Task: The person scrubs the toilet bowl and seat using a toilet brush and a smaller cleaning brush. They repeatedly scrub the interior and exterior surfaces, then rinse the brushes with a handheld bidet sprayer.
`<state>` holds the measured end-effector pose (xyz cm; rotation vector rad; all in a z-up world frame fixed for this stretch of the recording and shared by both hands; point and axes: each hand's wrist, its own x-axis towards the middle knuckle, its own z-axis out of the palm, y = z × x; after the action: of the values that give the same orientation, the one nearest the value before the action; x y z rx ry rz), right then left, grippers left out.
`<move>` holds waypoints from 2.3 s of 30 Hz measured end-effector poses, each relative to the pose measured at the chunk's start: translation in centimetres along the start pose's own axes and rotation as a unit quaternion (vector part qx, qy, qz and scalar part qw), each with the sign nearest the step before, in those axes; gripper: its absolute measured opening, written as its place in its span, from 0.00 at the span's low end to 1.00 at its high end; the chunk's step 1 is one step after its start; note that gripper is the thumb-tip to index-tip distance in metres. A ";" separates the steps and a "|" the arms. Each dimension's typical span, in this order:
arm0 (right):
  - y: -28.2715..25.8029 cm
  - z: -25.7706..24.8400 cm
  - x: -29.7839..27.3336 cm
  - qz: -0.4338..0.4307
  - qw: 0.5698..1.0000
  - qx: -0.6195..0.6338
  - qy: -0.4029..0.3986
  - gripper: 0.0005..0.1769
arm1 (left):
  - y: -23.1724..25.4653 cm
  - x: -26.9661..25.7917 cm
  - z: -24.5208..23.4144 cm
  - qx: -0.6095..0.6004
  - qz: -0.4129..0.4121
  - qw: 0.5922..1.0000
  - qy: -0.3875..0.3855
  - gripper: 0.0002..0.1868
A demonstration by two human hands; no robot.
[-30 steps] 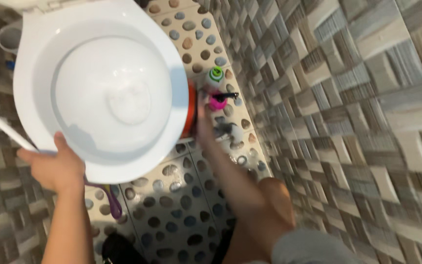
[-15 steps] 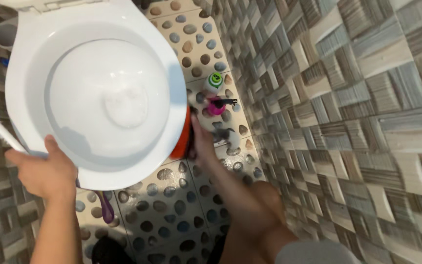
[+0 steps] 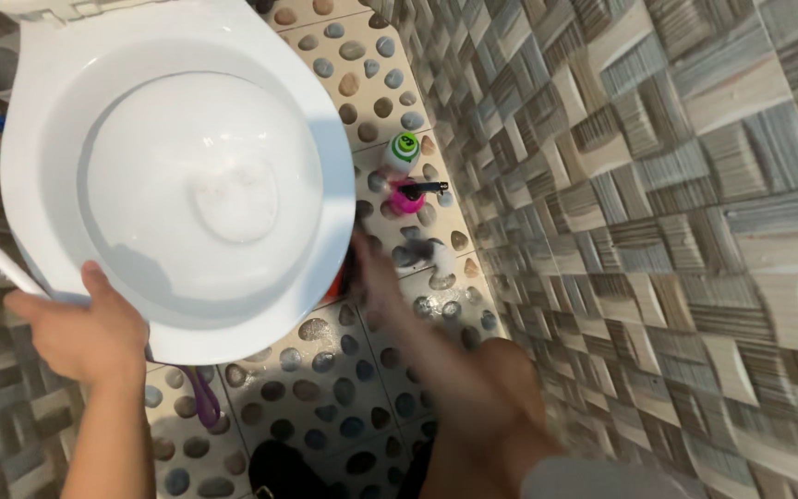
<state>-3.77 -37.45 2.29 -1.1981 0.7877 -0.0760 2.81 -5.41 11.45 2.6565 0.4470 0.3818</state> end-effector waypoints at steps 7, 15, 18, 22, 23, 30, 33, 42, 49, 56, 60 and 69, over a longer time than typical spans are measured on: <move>5.0 2.3 5.6 0.022 0.973 0.228 0.016 0.28 | -0.5 -0.1 -0.2 -0.052 0.014 0.999 -0.003 0.28; 5.0 -4.4 8.0 -0.050 0.982 0.158 0.090 0.31 | 0.0 0.5 -0.5 -0.049 0.000 0.999 -0.008 0.28; 0.5 -0.1 14.8 -0.400 0.887 -0.205 0.105 0.20 | 0.7 -0.2 -0.6 -0.070 -0.021 0.997 -0.025 0.29; -3.6 2.2 13.5 -0.312 0.947 -0.070 0.019 0.14 | 1.1 -0.1 -1.5 -0.082 -0.016 0.996 -0.029 0.30; -4.9 0.6 11.7 -0.322 0.937 -0.120 0.068 0.14 | 1.3 0.1 -1.4 -0.094 0.011 0.995 -0.018 0.29; -10.8 1.8 17.7 -0.304 0.943 -0.119 0.067 0.20 | 0.8 0.6 -0.5 -0.120 -0.025 0.992 -0.015 0.35; -11.0 4.8 21.5 -0.381 0.899 -0.217 -0.001 0.21 | -0.1 0.5 0.2 -0.133 0.018 0.991 0.021 0.38; -15.1 -0.8 5.7 -0.082 0.984 -0.157 -0.019 0.17 | 2.1 0.6 -2.2 -0.065 -0.030 0.997 -0.023 0.33; -19.0 5.7 16.8 -0.294 0.925 -0.202 -0.131 0.21 | 7.5 0.7 -3.5 0.050 0.181 0.982 0.021 0.16; -18.7 7.5 20.9 -0.213 0.936 -0.125 -0.252 0.21 | 19.7 5.2 1.4 0.021 0.154 0.984 -0.088 0.15; -17.2 3.6 21.0 -0.122 0.952 -0.125 -0.251 0.22 | 22.4 6.7 3.5 0.058 0.152 0.983 -0.080 0.15; -14.3 20.1 32.7 -0.063 0.965 -0.011 -0.256 0.31 | 22.2 7.8 6.3 0.122 0.205 0.971 -0.022 0.14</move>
<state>36.92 -41.61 0.67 -1.2162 0.2592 0.1363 17.57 -23.91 17.25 2.9882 -0.0833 0.4092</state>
